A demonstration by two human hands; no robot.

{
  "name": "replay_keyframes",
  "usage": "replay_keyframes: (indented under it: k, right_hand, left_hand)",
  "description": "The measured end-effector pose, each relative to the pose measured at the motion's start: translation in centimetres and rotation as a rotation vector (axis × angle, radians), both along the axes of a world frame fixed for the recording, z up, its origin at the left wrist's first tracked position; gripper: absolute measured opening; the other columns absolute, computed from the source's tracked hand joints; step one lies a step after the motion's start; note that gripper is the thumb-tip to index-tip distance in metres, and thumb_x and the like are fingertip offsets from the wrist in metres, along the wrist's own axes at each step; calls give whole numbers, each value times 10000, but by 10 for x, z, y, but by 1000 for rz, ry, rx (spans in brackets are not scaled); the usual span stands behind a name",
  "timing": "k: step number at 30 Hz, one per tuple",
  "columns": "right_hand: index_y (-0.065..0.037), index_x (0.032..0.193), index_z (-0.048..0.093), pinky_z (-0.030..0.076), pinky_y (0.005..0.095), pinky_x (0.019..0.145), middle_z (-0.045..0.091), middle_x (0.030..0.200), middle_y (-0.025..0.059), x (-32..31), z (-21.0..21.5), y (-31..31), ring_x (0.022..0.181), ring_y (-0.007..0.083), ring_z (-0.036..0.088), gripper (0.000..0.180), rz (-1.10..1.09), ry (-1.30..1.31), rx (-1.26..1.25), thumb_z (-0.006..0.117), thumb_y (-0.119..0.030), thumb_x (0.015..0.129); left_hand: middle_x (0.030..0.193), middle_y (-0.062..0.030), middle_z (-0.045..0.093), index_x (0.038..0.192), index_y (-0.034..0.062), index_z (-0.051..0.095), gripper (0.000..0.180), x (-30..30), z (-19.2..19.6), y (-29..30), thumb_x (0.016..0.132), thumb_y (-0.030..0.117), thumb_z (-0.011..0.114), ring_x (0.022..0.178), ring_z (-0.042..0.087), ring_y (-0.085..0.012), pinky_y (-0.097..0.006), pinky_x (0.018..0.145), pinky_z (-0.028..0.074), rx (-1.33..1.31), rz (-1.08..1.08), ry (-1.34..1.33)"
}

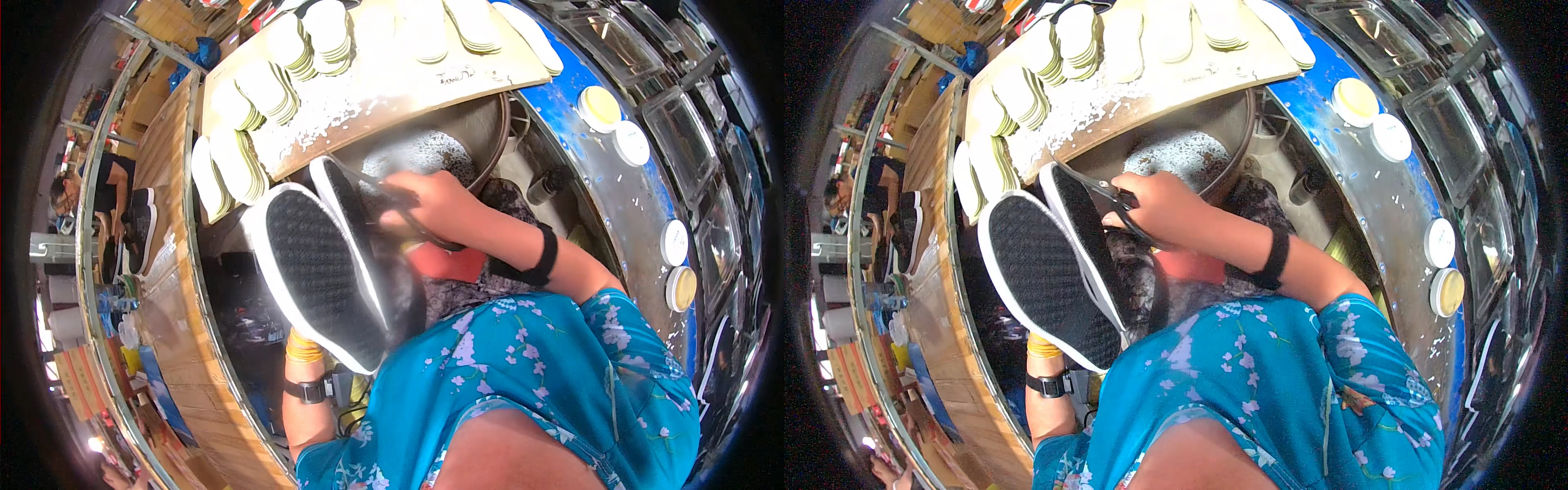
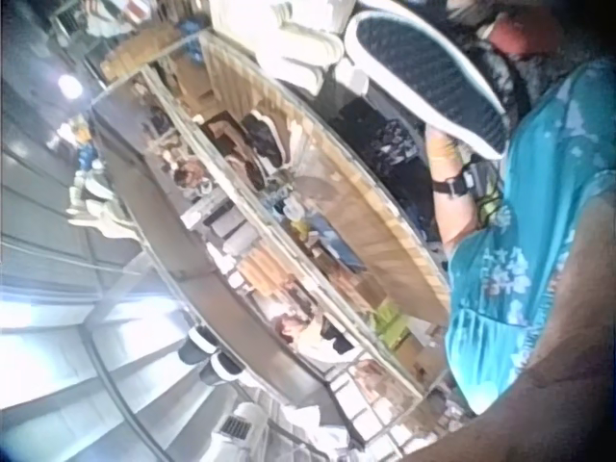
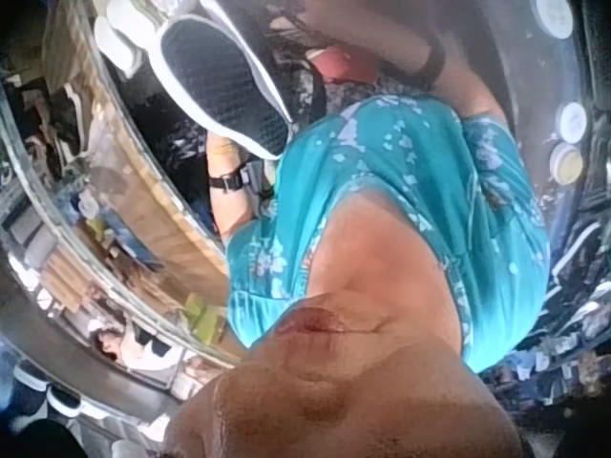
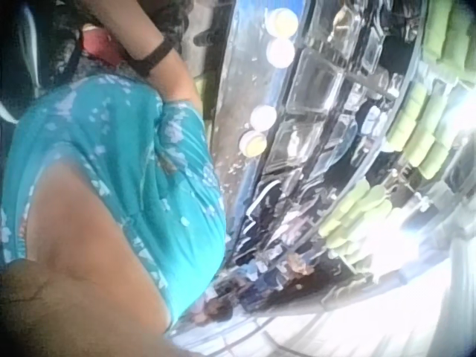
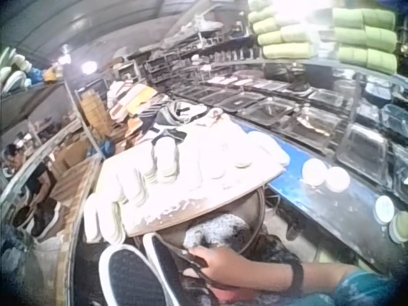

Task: Inserting insoles into shoes and trimming excess threads in a shoe factory.

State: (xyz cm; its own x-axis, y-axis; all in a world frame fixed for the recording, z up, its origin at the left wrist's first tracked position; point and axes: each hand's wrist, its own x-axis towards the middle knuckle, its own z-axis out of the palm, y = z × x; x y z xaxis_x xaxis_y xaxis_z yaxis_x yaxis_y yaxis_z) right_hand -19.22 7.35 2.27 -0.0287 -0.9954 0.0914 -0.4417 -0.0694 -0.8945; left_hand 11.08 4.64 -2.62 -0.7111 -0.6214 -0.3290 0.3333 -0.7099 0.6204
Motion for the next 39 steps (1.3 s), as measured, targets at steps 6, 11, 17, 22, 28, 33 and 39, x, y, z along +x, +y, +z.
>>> replay_keyframes:
  k: [6,11,17,22,28,33,39]
  right_hand:
    - [-74,1056,523,458,371,657,593,833,140,-2,19,18,772,301,590,490,22,46,-142,684,-346,681]
    - [-56,979,543,459,398,606,607,736,153,-5,11,8,703,340,590,438,-74,66,-55,672,-370,701]
    - [-98,1081,566,467,344,733,608,973,163,-78,-18,51,896,290,598,461,-443,254,-44,681,-338,705]
    - [-55,1106,549,459,318,666,627,780,173,-202,-62,155,733,230,610,467,-1169,452,408,647,-333,744]
    - [18,1059,548,449,378,774,608,920,244,-280,-99,259,895,338,596,510,-1257,746,623,617,-341,703]
    - [-21,1037,575,448,402,803,591,995,222,-274,-66,233,954,345,565,478,-1021,883,1112,584,-358,698]
    - [-56,1111,549,470,350,741,627,905,185,-190,-16,131,858,264,616,450,-691,457,357,632,-285,732]
  left_hand:
    - [1024,-89,573,1127,-14,484,400,-12,-5,-9,831,239,574,884,565,-190,-316,761,486,28,-57,13]
    - [1043,-81,566,1145,-14,473,416,-23,0,-13,833,243,572,900,559,-181,-311,775,485,26,-98,5]
    - [1044,-86,567,1140,-21,475,408,-16,14,-6,851,259,542,920,554,-184,-307,808,477,7,3,-181]
    - [1042,-86,569,1132,-16,482,400,-16,11,-10,856,270,532,925,553,-185,-305,810,477,31,74,-60]
    - [1040,-86,570,1122,-11,491,392,-25,8,-16,863,282,520,930,551,-186,-304,812,476,34,88,-14]
    - [1038,-87,572,1113,-7,498,386,-30,8,-13,869,292,510,935,550,-186,-303,814,475,36,125,-7]
    - [1024,-78,575,1100,13,510,360,-80,17,-33,879,297,497,906,553,-182,-294,763,481,-236,256,-235]
